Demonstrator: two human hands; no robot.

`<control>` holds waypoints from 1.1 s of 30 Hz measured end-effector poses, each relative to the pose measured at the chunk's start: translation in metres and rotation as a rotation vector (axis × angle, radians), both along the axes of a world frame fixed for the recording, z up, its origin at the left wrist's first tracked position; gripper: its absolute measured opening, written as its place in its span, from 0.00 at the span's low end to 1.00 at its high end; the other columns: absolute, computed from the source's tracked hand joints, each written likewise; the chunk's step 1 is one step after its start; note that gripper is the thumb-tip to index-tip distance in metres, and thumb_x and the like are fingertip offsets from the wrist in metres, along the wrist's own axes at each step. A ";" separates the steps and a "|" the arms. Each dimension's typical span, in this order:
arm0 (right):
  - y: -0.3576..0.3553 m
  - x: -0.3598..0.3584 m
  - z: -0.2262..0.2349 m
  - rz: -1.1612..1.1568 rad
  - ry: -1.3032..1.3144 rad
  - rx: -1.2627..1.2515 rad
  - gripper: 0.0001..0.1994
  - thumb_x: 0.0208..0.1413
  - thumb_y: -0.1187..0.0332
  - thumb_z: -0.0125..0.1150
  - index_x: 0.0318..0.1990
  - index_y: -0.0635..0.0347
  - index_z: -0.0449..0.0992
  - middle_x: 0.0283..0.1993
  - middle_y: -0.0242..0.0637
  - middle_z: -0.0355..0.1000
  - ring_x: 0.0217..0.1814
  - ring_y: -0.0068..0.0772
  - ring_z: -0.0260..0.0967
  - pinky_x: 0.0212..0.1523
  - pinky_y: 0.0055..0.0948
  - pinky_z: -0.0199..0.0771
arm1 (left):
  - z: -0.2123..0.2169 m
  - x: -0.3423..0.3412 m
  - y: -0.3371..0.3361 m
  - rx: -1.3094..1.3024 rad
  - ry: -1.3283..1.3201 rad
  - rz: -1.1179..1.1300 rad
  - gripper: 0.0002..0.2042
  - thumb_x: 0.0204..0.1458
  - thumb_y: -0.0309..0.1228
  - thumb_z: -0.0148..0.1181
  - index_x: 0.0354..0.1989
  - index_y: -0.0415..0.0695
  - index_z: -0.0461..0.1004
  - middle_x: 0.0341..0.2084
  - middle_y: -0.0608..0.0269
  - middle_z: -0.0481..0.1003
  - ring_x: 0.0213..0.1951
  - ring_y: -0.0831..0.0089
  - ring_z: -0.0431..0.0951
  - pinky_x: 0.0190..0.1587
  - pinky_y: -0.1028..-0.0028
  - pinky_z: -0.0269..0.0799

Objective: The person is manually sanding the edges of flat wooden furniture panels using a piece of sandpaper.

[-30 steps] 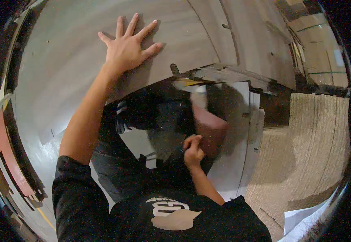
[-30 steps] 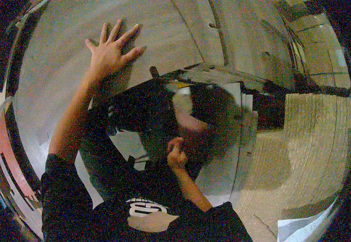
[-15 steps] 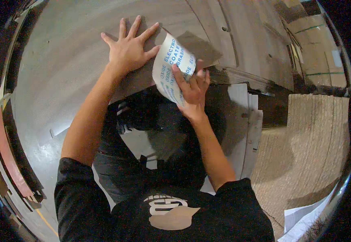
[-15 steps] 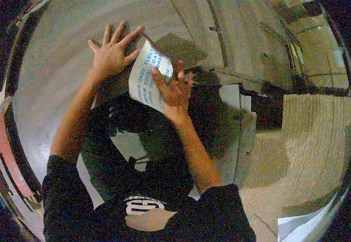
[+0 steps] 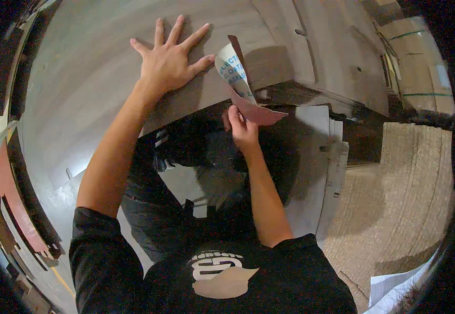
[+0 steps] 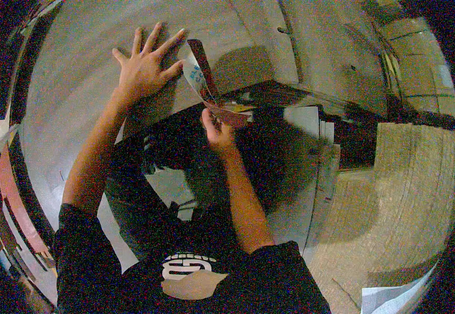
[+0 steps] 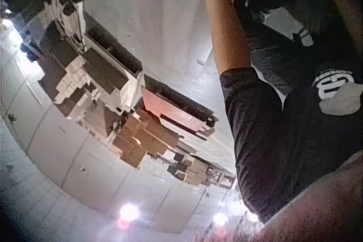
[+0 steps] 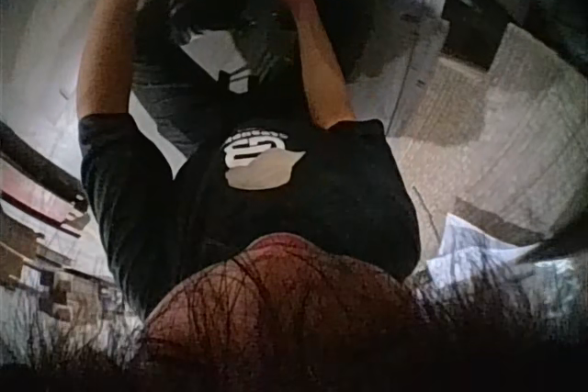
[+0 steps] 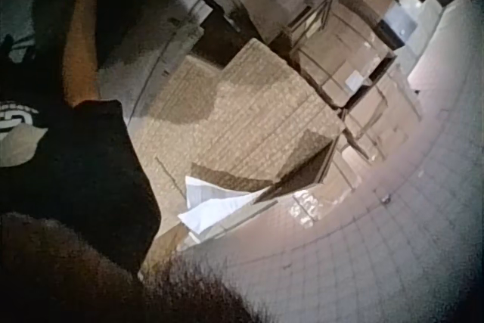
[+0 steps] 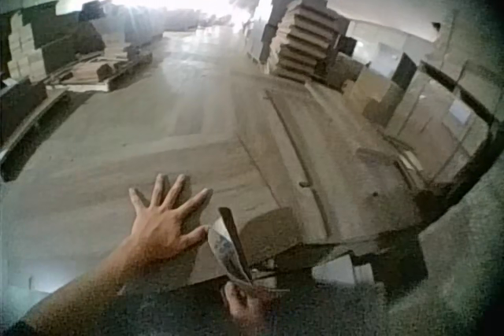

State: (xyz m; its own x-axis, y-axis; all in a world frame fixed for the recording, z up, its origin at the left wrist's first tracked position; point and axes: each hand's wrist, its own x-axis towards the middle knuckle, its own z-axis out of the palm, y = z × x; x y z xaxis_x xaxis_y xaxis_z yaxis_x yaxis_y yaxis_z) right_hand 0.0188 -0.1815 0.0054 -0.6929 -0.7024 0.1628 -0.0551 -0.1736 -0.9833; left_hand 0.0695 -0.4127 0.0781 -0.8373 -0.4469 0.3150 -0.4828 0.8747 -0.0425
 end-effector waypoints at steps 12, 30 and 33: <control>0.097 0.090 -0.016 -0.272 -0.051 0.416 0.23 0.74 0.59 0.46 0.24 0.58 0.70 0.22 0.33 0.68 0.25 0.27 0.64 0.30 0.29 0.64 | -0.013 -0.002 -0.003 0.072 0.016 -0.014 0.37 0.55 0.74 0.42 0.73 0.82 0.55 0.78 0.64 0.50 0.77 0.42 0.43 0.58 0.11 0.37; -0.029 -0.076 0.045 0.056 1.334 0.134 0.37 0.49 0.73 0.66 0.71 0.55 0.66 0.51 0.49 0.79 0.54 0.51 0.78 0.64 0.49 0.72 | -0.022 -0.004 -0.040 0.231 -0.238 -0.029 0.33 0.59 0.55 0.56 0.73 0.67 0.61 0.79 0.66 0.45 0.78 0.45 0.37 0.61 0.13 0.31; -0.029 -0.092 0.035 -0.019 1.417 0.122 0.37 0.49 0.74 0.66 0.71 0.55 0.66 0.48 0.51 0.80 0.52 0.54 0.78 0.60 0.47 0.76 | -0.023 0.015 -0.053 0.554 -0.095 -0.240 0.34 0.58 0.58 0.55 0.74 0.66 0.61 0.79 0.58 0.45 0.78 0.44 0.36 0.67 0.22 0.26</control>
